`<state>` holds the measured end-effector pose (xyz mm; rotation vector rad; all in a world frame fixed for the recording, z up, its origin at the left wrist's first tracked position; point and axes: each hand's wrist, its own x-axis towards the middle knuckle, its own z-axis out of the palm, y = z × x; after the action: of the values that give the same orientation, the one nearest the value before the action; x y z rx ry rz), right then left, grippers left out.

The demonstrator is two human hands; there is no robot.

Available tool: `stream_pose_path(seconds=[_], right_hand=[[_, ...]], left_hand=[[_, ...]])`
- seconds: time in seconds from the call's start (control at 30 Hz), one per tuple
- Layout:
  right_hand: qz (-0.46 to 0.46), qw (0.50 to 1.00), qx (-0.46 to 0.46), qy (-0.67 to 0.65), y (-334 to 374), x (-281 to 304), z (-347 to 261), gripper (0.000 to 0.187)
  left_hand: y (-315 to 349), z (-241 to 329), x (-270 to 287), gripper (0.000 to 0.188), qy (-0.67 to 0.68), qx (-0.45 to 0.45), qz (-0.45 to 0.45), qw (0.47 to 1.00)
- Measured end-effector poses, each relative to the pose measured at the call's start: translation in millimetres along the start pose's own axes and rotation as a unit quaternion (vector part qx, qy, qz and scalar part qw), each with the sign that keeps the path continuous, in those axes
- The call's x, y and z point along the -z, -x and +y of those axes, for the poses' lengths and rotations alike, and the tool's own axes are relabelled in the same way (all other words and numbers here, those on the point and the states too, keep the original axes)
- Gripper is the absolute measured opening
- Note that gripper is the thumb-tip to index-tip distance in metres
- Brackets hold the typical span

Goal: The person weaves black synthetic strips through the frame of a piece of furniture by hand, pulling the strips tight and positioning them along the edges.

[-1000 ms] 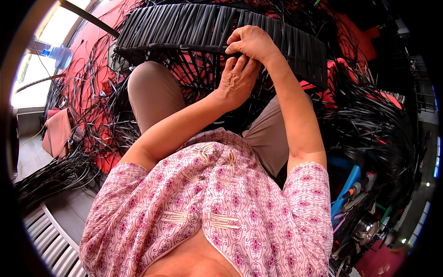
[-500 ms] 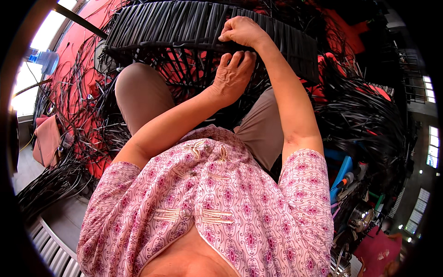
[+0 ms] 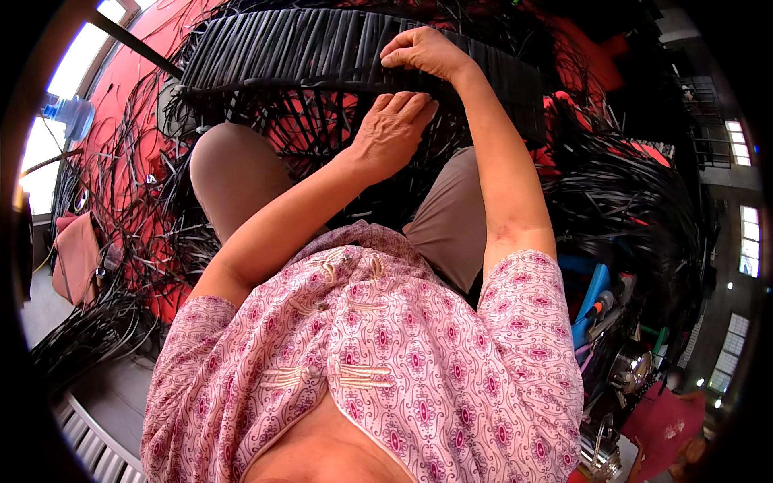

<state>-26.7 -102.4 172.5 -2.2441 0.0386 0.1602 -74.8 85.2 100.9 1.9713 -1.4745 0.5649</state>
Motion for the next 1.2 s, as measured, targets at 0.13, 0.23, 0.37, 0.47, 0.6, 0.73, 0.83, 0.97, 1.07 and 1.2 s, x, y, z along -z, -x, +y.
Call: stream_pose_path(seconds=[0.13, 0.23, 0.37, 0.47, 0.6, 0.73, 0.83, 0.97, 1.07, 1.2], right_hand=[[0.227, 0.974, -0.012, -0.020, 51.5, 12.1, 11.4, 0.018], [0.366, 0.913, -0.005, 0.180, 105.6, 3.2, 30.0, 0.016], [0.371, 0.847, 0.015, 0.379, 147.9, -32.4, 42.2, 0.035], [0.375, 0.833, 0.019, 0.406, 151.8, -43.3, 43.4, 0.044], [0.382, 0.831, 0.005, 0.404, 150.9, -44.5, 47.3, 0.045], [0.391, 0.837, 0.022, 0.381, 152.6, -46.0, 52.1, 0.043], [0.437, 0.827, 0.068, 0.347, 150.5, -50.2, 61.6, 0.038], [0.464, 0.818, 0.076, 0.333, 150.3, -54.0, 66.6, 0.035], [0.472, 0.814, 0.086, 0.327, 149.8, -54.3, 69.5, 0.035], [0.475, 0.810, 0.089, 0.333, 150.4, -54.7, 69.9, 0.036]], left_hand=[[-2.1, -4.2, -0.7, 0.042, 0.034, 0.001, 0.018, 0.999], [-6.3, -12.9, 9.9, 0.040, 0.065, 0.045, 0.026, 0.997], [-2.6, -42.4, 25.5, 0.045, 0.000, 0.061, 0.032, 0.998], [-7.8, -56.6, 25.1, 0.038, -0.010, 0.032, -0.004, 0.999], [-31.4, -64.9, 35.6, 0.030, 0.009, 0.048, -0.104, 0.993], [-42.1, -76.7, 36.1, 0.024, 0.027, 0.018, -0.087, 0.996], [-47.1, -84.9, 37.9, 0.022, 0.041, -0.030, -0.109, 0.993], [-52.4, -86.4, 39.1, 0.019, 0.046, -0.055, -0.148, 0.986], [-56.6, -82.4, 36.7, 0.016, -0.020, -0.106, -0.174, 0.979], [-60.0, -77.8, 30.4, 0.020, -0.071, -0.144, -0.181, 0.970]])
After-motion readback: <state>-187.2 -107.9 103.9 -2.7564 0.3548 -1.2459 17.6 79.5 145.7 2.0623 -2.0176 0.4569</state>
